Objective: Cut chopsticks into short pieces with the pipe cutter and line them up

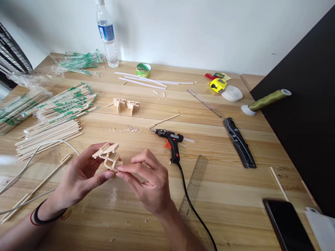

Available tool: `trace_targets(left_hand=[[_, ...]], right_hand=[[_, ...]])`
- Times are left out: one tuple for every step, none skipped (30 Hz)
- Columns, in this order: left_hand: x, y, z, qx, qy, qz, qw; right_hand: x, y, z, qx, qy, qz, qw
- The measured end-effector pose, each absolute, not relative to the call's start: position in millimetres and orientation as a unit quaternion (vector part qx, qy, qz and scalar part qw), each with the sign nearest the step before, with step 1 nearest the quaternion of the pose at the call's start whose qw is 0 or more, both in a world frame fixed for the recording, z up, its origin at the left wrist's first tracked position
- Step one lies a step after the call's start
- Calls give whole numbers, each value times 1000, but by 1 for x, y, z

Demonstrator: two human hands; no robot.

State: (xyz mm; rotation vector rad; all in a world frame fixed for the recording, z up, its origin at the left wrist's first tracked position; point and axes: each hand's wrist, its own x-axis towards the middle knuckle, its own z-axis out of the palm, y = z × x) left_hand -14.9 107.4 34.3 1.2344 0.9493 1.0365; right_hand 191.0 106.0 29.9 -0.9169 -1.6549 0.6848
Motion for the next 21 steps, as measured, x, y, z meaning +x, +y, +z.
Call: trace_targets(left_hand=[[-14, 107, 35, 531, 409, 451, 589], [-14, 107, 35, 532, 411, 456, 584], [-14, 107, 35, 532, 411, 459, 581], [-14, 107, 35, 532, 412, 459, 580], [-13, 107, 35, 532, 412, 458, 581], [-14, 106, 34, 531, 413, 456, 583], [-14, 106, 34, 529, 414, 455, 585], [-14, 106, 33, 528, 414, 454, 587], [-14, 106, 33, 527, 413, 454, 589], [-14, 106, 32, 526, 412, 453, 590], [-14, 106, 32, 526, 411, 453, 591], [-14, 106, 32, 525, 411, 452, 592], [-14, 106, 32, 525, 412, 453, 591], [-14, 106, 32, 524, 412, 454, 591], [-14, 106, 32, 523, 413, 455, 590], [-14, 106, 32, 522, 413, 456, 591], [-14, 106, 32, 521, 413, 455, 592], [-13, 106, 31, 521, 414, 452, 594], [-13, 106, 31, 521, 415, 450, 595], [-13, 106, 31, 521, 418, 447, 596], [-13, 106, 31, 520, 420, 445, 596]], right_hand=[[191, 105, 29, -393, -690, 288, 536], [191, 104, 29, -405, -682, 290, 536], [191, 103, 28, -416, -675, 292, 535], [191, 102, 27, -426, -669, 293, 534], [191, 102, 27, -429, -668, 293, 533], [191, 102, 26, -425, -671, 294, 533], [191, 102, 26, -416, -675, 296, 532], [191, 102, 26, -406, -680, 299, 532], [191, 102, 26, -399, -684, 304, 530], [190, 103, 27, -397, -684, 308, 529], [190, 103, 27, -399, -682, 311, 529], [191, 103, 28, -403, -678, 312, 529], [191, 103, 28, -405, -677, 312, 529], [191, 104, 29, -406, -677, 310, 530], [191, 104, 30, -405, -679, 307, 529], [192, 104, 30, -404, -683, 305, 527], [192, 105, 31, -403, -687, 302, 524], [192, 105, 32, -400, -691, 300, 522], [192, 105, 32, -398, -693, 299, 521], [192, 105, 32, -394, -694, 299, 523], [191, 105, 31, -388, -695, 300, 526]])
